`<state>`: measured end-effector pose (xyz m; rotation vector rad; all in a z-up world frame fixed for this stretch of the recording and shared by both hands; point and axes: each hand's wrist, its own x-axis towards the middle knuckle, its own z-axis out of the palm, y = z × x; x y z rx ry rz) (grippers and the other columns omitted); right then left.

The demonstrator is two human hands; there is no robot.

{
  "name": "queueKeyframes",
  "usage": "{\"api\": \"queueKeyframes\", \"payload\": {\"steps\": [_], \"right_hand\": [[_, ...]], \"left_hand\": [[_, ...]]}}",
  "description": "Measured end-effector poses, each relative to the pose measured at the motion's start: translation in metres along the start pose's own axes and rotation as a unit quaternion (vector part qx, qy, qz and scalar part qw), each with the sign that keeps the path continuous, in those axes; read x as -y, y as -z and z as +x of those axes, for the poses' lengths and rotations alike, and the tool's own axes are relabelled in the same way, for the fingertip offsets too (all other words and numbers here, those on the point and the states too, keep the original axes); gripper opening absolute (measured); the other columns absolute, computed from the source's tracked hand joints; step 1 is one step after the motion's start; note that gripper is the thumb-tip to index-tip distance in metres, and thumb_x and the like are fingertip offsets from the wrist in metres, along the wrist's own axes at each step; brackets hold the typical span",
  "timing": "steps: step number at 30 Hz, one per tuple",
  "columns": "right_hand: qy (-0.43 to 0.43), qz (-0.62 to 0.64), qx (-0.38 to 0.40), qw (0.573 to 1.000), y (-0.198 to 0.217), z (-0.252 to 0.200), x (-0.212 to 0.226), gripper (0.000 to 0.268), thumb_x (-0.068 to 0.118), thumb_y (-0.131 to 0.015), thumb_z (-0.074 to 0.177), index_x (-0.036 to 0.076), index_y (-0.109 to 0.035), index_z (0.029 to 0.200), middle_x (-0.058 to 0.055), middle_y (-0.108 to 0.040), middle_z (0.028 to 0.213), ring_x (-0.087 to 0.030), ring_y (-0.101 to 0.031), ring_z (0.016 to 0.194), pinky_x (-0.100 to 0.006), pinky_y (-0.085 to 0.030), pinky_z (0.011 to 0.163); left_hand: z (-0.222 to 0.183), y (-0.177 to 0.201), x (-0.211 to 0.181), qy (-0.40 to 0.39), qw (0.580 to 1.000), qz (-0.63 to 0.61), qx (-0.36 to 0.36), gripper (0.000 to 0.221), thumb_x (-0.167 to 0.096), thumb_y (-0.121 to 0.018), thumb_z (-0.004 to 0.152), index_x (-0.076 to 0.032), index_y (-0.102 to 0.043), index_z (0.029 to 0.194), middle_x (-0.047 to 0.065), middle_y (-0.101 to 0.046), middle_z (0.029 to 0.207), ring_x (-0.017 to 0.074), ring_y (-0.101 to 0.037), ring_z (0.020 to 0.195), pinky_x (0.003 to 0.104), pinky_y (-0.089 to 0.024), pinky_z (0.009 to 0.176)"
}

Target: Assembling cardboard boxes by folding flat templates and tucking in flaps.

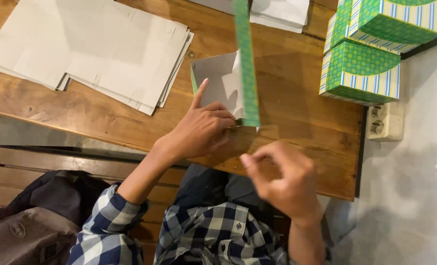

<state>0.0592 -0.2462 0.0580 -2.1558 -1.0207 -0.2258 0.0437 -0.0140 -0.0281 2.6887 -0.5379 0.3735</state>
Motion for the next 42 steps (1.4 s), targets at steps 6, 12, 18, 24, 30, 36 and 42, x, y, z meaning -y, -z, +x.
{"api": "queueKeyframes", "payload": {"steps": [6,12,18,24,30,36,42], "right_hand": [[-0.123,0.072,-0.009,0.99,-0.018,0.009,-0.009,0.093,0.035,-0.086,0.083,-0.012,-0.037,0.146,-0.038,-0.058,0.129,-0.053,-0.063,0.112,-0.059,-0.058,0.082],[-0.121,0.079,-0.039,0.989,-0.043,0.028,-0.022,0.057,0.023,-0.068,0.097,-0.001,-0.05,0.144,-0.03,-0.07,0.115,-0.051,-0.069,0.103,-0.056,-0.06,0.073],[-0.236,0.084,-0.107,0.962,-0.053,0.021,-0.029,0.049,0.034,-0.048,0.11,0.0,-0.071,0.083,-0.018,-0.068,0.064,-0.026,-0.068,0.055,-0.033,-0.048,0.048],[-0.263,0.307,-0.124,0.906,-0.058,0.019,-0.036,0.036,0.025,-0.054,0.106,-0.01,-0.063,0.109,-0.024,-0.07,0.092,-0.032,-0.076,0.083,-0.042,-0.068,0.066],[-0.261,0.269,-0.108,0.921,-0.061,0.003,-0.044,0.039,0.028,-0.056,0.105,-0.01,-0.062,0.112,-0.024,-0.067,0.091,-0.034,-0.075,0.082,-0.044,-0.068,0.067],[-0.227,0.184,-0.094,0.952,-0.049,0.03,-0.009,0.035,0.023,-0.052,0.107,-0.009,-0.065,0.101,-0.025,-0.068,0.081,-0.031,-0.075,0.077,-0.041,-0.065,0.06],[-0.258,0.244,-0.101,0.929,-0.063,0.011,-0.034,0.038,0.026,-0.053,0.107,-0.011,-0.064,0.103,-0.026,-0.068,0.085,-0.03,-0.074,0.081,-0.041,-0.064,0.065]], "left_hand": [[0.011,0.025,-0.017,-0.015,0.999,0.027,-0.015,0.025,-0.026,-0.069,0.081,-0.008,-0.077,0.096,0.005,-0.076,0.094,0.0225,-0.067,0.105,0.074,-0.002,0.121],[0.007,0.003,-0.008,-0.009,1.0,0.024,0.004,0.025,-0.032,-0.071,0.08,-0.017,-0.076,0.1,-0.003,-0.075,0.102,0.018,-0.064,0.11,0.072,-0.003,0.123],[0.004,0.0,-0.007,0.017,1.0,0.012,0.012,0.022,-0.03,-0.067,0.082,-0.02,-0.077,0.1,-0.006,-0.076,0.105,0.016,-0.064,0.109,0.071,-0.003,0.125],[0.001,0.009,-0.011,0.032,0.998,0.054,-0.03,0.025,-0.026,-0.081,0.074,-0.018,-0.079,0.098,0.0,-0.065,0.104,0.0219,-0.059,0.108,0.073,-0.008,0.123],[-0.004,0.004,-0.007,0.025,0.996,-0.02,-0.084,0.022,-0.018,-0.08,0.082,-0.02,-0.075,0.104,-0.006,-0.071,0.09,0.0154,-0.067,0.098,0.066,-0.009,0.127],[-0.006,0.009,-0.008,0.027,0.99,-0.022,-0.135,0.014,-0.017,-0.084,0.084,-0.021,-0.079,0.096,-0.004,-0.072,0.089,0.0157,-0.064,0.094,0.064,-0.015,0.125],[-0.01,0.005,-0.008,0.026,0.988,-0.035,-0.15,0.015,-0.014,-0.081,0.086,-0.023,-0.08,0.098,-0.007,-0.074,0.091,0.0126,-0.067,0.093,0.062,-0.016,0.125]]}}
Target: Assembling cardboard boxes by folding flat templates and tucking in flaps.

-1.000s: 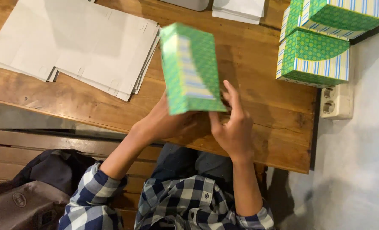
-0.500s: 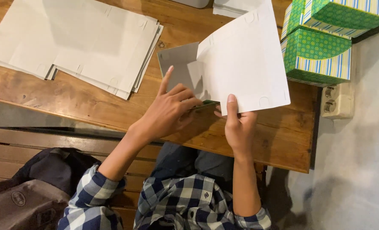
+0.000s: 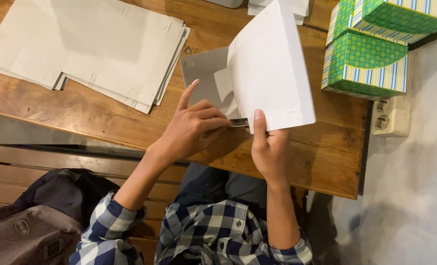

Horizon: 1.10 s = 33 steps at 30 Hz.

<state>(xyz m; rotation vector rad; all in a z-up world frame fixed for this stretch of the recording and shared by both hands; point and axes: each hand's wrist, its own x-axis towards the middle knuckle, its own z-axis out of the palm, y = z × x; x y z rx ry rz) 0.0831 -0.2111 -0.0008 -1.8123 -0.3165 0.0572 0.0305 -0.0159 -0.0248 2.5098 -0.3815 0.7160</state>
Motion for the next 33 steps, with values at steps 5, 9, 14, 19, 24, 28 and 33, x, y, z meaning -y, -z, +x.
{"api": "queueKeyframes", "payload": {"steps": [5,9,14,19,24,28,33], "right_hand": [[-0.064,0.105,-0.023,0.992,0.003,0.004,-0.038,0.044,0.027,-0.055,0.107,-0.016,-0.061,0.109,-0.034,-0.068,0.096,-0.04,-0.073,0.09,-0.047,-0.066,0.076],[-0.083,0.126,-0.035,0.988,-0.001,0.0,-0.035,0.044,0.025,-0.054,0.107,-0.019,-0.059,0.109,-0.039,-0.066,0.098,-0.046,-0.072,0.092,-0.051,-0.066,0.077],[-0.081,0.117,-0.049,0.989,-0.005,0.004,-0.054,0.045,0.027,-0.057,0.106,-0.018,-0.062,0.106,-0.038,-0.067,0.095,-0.045,-0.073,0.089,-0.051,-0.067,0.076],[-0.101,0.131,-0.066,0.984,-0.002,0.003,-0.06,0.046,0.028,-0.057,0.106,-0.018,-0.062,0.106,-0.038,-0.065,0.088,-0.047,-0.072,0.085,-0.052,-0.067,0.074],[-0.133,0.195,-0.111,0.965,-0.001,0.003,-0.065,0.04,0.027,-0.06,0.104,-0.012,-0.059,0.103,-0.031,-0.064,0.084,-0.046,-0.073,0.082,-0.051,-0.069,0.072],[-0.14,0.193,-0.105,0.966,-0.001,-0.002,-0.062,0.04,0.027,-0.06,0.104,-0.013,-0.057,0.101,-0.029,-0.061,0.081,-0.046,-0.074,0.079,-0.05,-0.07,0.071],[-0.103,0.146,-0.078,0.981,0.001,-0.004,-0.069,0.041,0.026,-0.056,0.106,-0.016,-0.059,0.107,-0.032,-0.064,0.087,-0.046,-0.073,0.083,-0.051,-0.068,0.072]], "left_hand": [[-0.004,0.001,0.003,-0.022,1.0,-0.019,-0.008,0.02,-0.008,-0.083,0.081,-0.024,-0.082,0.093,-0.007,-0.074,0.089,0.0128,-0.066,0.092,0.063,-0.017,0.124],[-0.008,-0.006,0.009,-0.046,0.999,-0.023,-0.012,0.031,-0.002,-0.08,0.078,-0.028,-0.084,0.094,-0.008,-0.074,0.087,0.0123,-0.064,0.092,0.064,-0.019,0.124],[-0.002,0.009,-0.005,-0.083,0.997,-0.001,-0.001,0.031,-0.002,-0.079,0.075,-0.029,-0.083,0.091,-0.01,-0.073,0.084,0.0114,-0.064,0.096,0.061,-0.02,0.125],[-0.005,0.014,-0.005,-0.099,0.995,0.0,0.01,0.025,-0.006,-0.077,0.08,-0.029,-0.082,0.089,-0.011,-0.074,0.083,0.0105,-0.063,0.098,0.059,-0.022,0.124],[-0.011,0.016,-0.001,-0.098,0.995,-0.013,0.014,0.028,-0.006,-0.077,0.077,-0.029,-0.082,0.091,-0.011,-0.075,0.085,0.0118,-0.063,0.101,0.059,-0.022,0.124],[-0.007,0.018,-0.007,-0.073,0.997,-0.006,0.022,0.021,-0.011,-0.079,0.081,-0.03,-0.082,0.09,-0.012,-0.075,0.084,0.0105,-0.064,0.096,0.057,-0.021,0.125],[-0.007,0.018,-0.008,-0.061,0.998,-0.001,0.035,0.024,-0.011,-0.081,0.077,-0.027,-0.08,0.093,-0.011,-0.077,0.09,0.011,-0.066,0.096,0.058,-0.022,0.125]]}}
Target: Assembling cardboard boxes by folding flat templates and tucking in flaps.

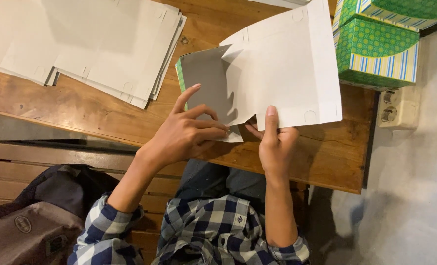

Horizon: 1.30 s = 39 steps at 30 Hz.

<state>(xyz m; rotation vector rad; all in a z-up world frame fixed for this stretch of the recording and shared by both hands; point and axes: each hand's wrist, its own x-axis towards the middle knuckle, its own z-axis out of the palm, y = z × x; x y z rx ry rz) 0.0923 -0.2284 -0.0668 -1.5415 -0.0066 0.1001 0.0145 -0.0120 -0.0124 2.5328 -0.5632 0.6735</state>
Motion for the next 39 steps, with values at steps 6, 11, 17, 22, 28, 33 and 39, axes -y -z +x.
{"api": "queueKeyframes", "payload": {"steps": [6,11,17,22,28,33,39], "right_hand": [[0.033,0.004,0.033,0.999,-0.01,-0.008,0.012,0.04,0.021,-0.052,0.107,-0.017,-0.058,0.115,-0.037,-0.067,0.099,-0.048,-0.072,0.09,-0.054,-0.066,0.077],[0.05,-0.005,0.048,0.998,-0.028,-0.024,0.054,0.041,0.021,-0.05,0.107,-0.018,-0.057,0.119,-0.04,-0.067,0.106,-0.048,-0.072,0.094,-0.055,-0.066,0.078],[0.043,0.011,0.044,0.998,-0.022,-0.018,0.042,0.043,0.023,-0.048,0.108,-0.018,-0.055,0.121,-0.04,-0.067,0.108,-0.047,-0.071,0.095,-0.053,-0.066,0.078],[0.048,0.007,0.037,0.998,-0.018,-0.015,0.032,0.043,0.021,-0.048,0.108,-0.019,-0.054,0.12,-0.04,-0.067,0.106,-0.047,-0.071,0.093,-0.05,-0.068,0.076],[0.076,-0.064,0.043,0.994,-0.017,-0.023,0.033,0.043,0.027,-0.054,0.107,-0.013,-0.057,0.123,-0.034,-0.068,0.109,-0.042,-0.073,0.095,-0.05,-0.066,0.078],[0.153,-0.145,0.086,0.974,-0.031,-0.036,0.07,0.044,0.017,-0.055,0.106,-0.014,-0.049,0.137,-0.029,-0.059,0.129,-0.041,-0.057,0.125,-0.057,-0.054,0.098],[0.153,-0.142,0.112,0.972,-0.026,-0.037,0.047,0.045,0.018,-0.052,0.108,-0.008,-0.047,0.144,-0.027,-0.056,0.139,-0.037,-0.045,0.136,-0.059,-0.041,0.111]], "left_hand": [[-0.004,-0.002,0.001,0.014,1.0,0.003,-0.007,0.023,-0.008,-0.077,0.08,-0.023,-0.08,0.096,-0.007,-0.078,0.092,0.0119,-0.067,0.098,0.058,-0.021,0.125],[-0.004,-0.001,0.001,0.017,1.0,-0.001,-0.011,0.023,-0.008,-0.08,0.078,-0.022,-0.079,0.096,-0.006,-0.079,0.093,0.0123,-0.069,0.1,0.059,-0.02,0.125],[-0.005,-0.003,0.003,0.025,0.999,0.018,0.015,0.028,-0.01,-0.084,0.072,-0.02,-0.076,0.096,-0.004,-0.078,0.087,0.0127,-0.069,0.099,0.06,-0.018,0.126],[-0.002,-0.001,0.001,0.025,0.998,0.037,0.041,0.026,-0.012,-0.086,0.07,-0.021,-0.075,0.092,-0.005,-0.078,0.084,0.011,-0.068,0.101,0.06,-0.016,0.127],[-0.004,-0.004,0.002,0.03,0.998,0.044,0.035,0.031,-0.014,-0.087,0.069,-0.02,-0.075,0.097,-0.003,-0.078,0.087,0.0136,-0.068,0.099,0.061,-0.017,0.126],[-0.005,-0.007,0.001,0.049,0.996,0.069,-0.032,0.018,-0.023,-0.086,0.076,-0.019,-0.075,0.089,-0.002,-0.073,0.085,0.0176,-0.064,0.089,0.062,-0.026,0.121],[-0.004,-0.014,-0.008,0.092,0.991,0.068,-0.073,0.03,-0.026,-0.087,0.077,-0.019,-0.071,0.102,-0.001,-0.066,0.096,0.0181,-0.061,0.088,0.054,-0.038,0.116]]}}
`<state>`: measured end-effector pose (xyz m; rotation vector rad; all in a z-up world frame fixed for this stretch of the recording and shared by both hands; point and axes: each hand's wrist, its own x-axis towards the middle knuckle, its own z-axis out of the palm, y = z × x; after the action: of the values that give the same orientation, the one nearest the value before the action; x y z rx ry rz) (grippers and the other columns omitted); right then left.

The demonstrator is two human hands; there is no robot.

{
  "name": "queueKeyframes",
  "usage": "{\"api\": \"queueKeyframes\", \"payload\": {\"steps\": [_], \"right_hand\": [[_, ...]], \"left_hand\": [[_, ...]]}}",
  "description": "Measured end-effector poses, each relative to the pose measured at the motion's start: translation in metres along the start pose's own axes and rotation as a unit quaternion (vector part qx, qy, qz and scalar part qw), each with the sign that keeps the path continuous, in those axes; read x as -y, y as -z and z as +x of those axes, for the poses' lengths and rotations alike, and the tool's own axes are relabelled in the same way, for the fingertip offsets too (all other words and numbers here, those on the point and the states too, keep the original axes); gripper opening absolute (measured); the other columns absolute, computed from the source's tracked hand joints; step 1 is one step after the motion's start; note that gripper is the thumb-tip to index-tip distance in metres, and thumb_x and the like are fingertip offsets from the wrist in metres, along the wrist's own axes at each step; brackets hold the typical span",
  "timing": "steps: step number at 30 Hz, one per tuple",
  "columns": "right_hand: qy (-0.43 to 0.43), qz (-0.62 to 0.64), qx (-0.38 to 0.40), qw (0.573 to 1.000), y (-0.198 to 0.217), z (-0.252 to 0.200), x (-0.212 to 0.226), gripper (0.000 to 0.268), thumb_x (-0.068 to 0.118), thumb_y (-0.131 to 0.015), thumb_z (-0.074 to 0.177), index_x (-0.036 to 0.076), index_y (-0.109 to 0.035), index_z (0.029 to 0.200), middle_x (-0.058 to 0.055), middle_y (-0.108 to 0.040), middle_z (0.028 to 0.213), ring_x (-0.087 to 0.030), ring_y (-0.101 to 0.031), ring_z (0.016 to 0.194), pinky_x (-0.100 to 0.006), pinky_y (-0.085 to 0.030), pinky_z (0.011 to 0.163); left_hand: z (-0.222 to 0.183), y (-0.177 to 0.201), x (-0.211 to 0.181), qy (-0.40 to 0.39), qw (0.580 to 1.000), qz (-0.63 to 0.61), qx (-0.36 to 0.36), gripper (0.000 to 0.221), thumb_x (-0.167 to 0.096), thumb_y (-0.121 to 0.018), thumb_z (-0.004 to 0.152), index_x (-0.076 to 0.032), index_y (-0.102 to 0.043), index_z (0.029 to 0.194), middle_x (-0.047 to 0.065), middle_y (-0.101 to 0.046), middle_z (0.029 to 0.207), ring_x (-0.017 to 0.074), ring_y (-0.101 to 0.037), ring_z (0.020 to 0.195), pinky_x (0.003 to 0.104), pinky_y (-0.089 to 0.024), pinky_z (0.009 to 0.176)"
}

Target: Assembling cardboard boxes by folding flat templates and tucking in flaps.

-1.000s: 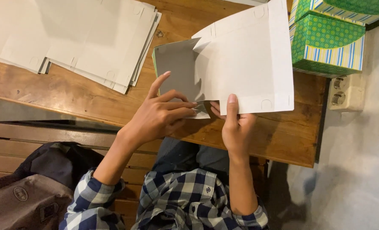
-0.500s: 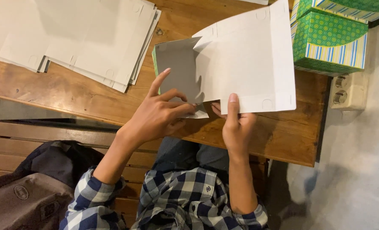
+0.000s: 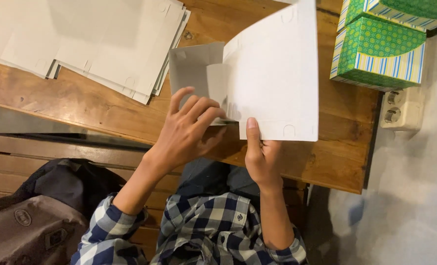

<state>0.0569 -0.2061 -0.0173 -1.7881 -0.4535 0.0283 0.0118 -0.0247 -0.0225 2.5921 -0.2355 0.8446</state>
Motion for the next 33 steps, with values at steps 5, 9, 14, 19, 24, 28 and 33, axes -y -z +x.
{"api": "queueKeyframes", "payload": {"steps": [5,9,14,19,24,28,33], "right_hand": [[-0.003,-0.014,-0.002,1.0,0.001,-0.002,-0.007,0.039,0.017,-0.052,0.108,-0.009,-0.051,0.137,-0.026,-0.059,0.127,-0.035,-0.051,0.129,-0.058,-0.041,0.108],[-0.011,-0.039,-0.006,0.999,0.001,-0.009,-0.024,0.038,0.016,-0.053,0.107,-0.011,-0.053,0.134,-0.027,-0.061,0.12,-0.037,-0.055,0.125,-0.058,-0.042,0.106],[-0.037,-0.044,-0.009,0.998,0.002,-0.005,-0.015,0.034,0.018,-0.054,0.107,-0.01,-0.056,0.126,-0.027,-0.063,0.109,-0.038,-0.064,0.111,-0.05,-0.055,0.089],[-0.081,-0.037,-0.016,0.996,0.001,-0.004,-0.01,0.035,0.023,-0.052,0.108,-0.007,-0.056,0.125,-0.027,-0.064,0.105,-0.037,-0.07,0.104,-0.045,-0.062,0.083],[-0.14,0.168,-0.021,0.976,-0.003,0.001,-0.038,0.036,0.02,-0.053,0.107,-0.013,-0.055,0.121,-0.034,-0.068,0.107,-0.047,-0.072,0.096,-0.051,-0.066,0.079],[-0.105,0.133,-0.009,0.985,-0.008,-0.005,-0.024,0.041,0.009,-0.068,0.094,-0.016,-0.054,0.123,-0.031,-0.07,0.104,-0.042,-0.073,0.096,-0.046,-0.066,0.077],[-0.025,-0.012,-0.019,0.999,-0.01,-0.005,-0.041,0.064,0.013,-0.091,0.08,-0.008,-0.055,0.129,-0.021,-0.066,0.114,-0.028,-0.064,0.116,-0.043,-0.058,0.093]], "left_hand": [[0.005,0.005,-0.002,-0.064,0.997,0.048,-0.017,0.011,-0.016,-0.079,0.085,-0.017,-0.07,0.092,0.0,-0.065,0.089,0.0184,-0.06,0.082,0.044,-0.042,0.102],[0.005,0.014,-0.007,-0.084,0.994,0.062,0.006,0.01,-0.01,-0.076,0.087,-0.015,-0.07,0.094,0.001,-0.067,0.089,0.0178,-0.061,0.079,0.039,-0.042,0.095],[-0.005,0.023,0.002,-0.066,0.997,0.037,0.005,0.013,-0.008,-0.076,0.089,-0.012,-0.071,0.1,0.003,-0.069,0.088,0.0178,-0.067,0.079,0.038,-0.044,0.1],[-0.007,0.037,0.0,-0.062,0.998,0.002,0.026,0.016,0.0,-0.078,0.085,-0.011,-0.071,0.096,0.005,-0.069,0.093,0.0208,-0.069,0.083,0.041,-0.044,0.105],[-0.012,0.049,0.014,-0.01,0.998,0.021,0.062,0.032,-0.006,-0.085,0.077,-0.012,-0.072,0.106,0.006,-0.069,0.096,0.0214,-0.069,0.094,0.045,-0.04,0.107],[-0.017,0.047,0.017,-0.03,0.997,0.021,0.071,0.02,-0.002,-0.083,0.079,-0.017,-0.077,0.09,0.0,-0.073,0.086,0.016,-0.07,0.086,0.045,-0.036,0.113],[-0.026,0.038,0.016,-0.066,0.997,-0.018,0.039,0.017,0.0,-0.077,0.084,-0.017,-0.077,0.086,-0.001,-0.073,0.088,0.0144,-0.067,0.083,0.044,-0.038,0.113]]}}
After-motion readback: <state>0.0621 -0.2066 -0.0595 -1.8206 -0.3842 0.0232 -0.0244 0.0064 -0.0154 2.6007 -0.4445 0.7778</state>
